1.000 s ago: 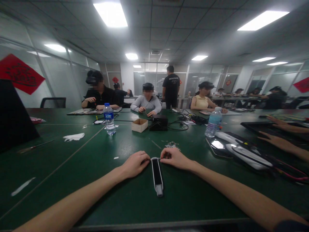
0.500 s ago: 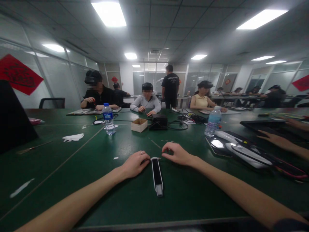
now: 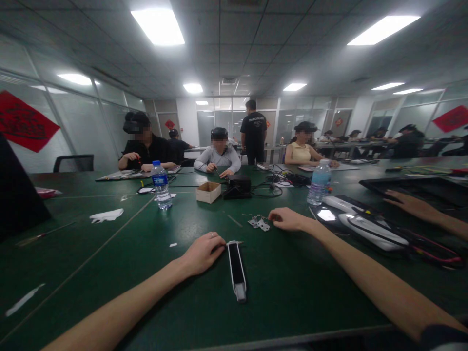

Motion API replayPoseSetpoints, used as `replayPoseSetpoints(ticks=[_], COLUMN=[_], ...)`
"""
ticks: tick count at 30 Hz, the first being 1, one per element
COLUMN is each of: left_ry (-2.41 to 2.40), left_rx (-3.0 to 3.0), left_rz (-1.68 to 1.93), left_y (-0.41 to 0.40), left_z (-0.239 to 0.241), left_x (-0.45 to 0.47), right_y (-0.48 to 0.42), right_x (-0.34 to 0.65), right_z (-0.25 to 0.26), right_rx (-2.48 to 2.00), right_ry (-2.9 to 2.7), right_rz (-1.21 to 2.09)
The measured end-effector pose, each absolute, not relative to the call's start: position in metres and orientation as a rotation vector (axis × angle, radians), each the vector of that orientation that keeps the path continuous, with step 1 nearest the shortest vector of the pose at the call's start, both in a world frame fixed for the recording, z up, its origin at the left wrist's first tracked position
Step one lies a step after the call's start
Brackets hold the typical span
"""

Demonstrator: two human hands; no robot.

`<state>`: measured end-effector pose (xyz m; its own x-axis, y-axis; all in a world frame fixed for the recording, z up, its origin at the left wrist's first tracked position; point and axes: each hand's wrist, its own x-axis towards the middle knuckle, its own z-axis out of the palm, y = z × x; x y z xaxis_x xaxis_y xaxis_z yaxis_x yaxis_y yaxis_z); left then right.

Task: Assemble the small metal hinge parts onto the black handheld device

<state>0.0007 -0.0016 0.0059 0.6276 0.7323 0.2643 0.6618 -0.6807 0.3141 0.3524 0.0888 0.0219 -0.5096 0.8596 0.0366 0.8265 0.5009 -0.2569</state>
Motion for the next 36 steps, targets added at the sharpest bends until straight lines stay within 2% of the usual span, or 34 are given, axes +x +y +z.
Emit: replayPoseSetpoints(ticks=[15, 24, 36], left_ry=[1.156, 1.182, 1.186], left_rx=[2.67, 2.661, 2.66], left_rz=[0.562, 0.532, 0.525], left_y=[0.0, -0.003, -0.005], left_z=[0.006, 0.01, 0.012], left_x=[0.006, 0.005, 0.005], right_y=[0.082, 0.076, 0.082], right_x=[0.35, 0.348, 0.352], right_z=[0.032, 0.039, 0.036], right_rx=[-1.402, -1.512, -1.575], right_ry=[-2.553, -2.464, -2.492], right_rz=[0.571, 0.673, 0.647])
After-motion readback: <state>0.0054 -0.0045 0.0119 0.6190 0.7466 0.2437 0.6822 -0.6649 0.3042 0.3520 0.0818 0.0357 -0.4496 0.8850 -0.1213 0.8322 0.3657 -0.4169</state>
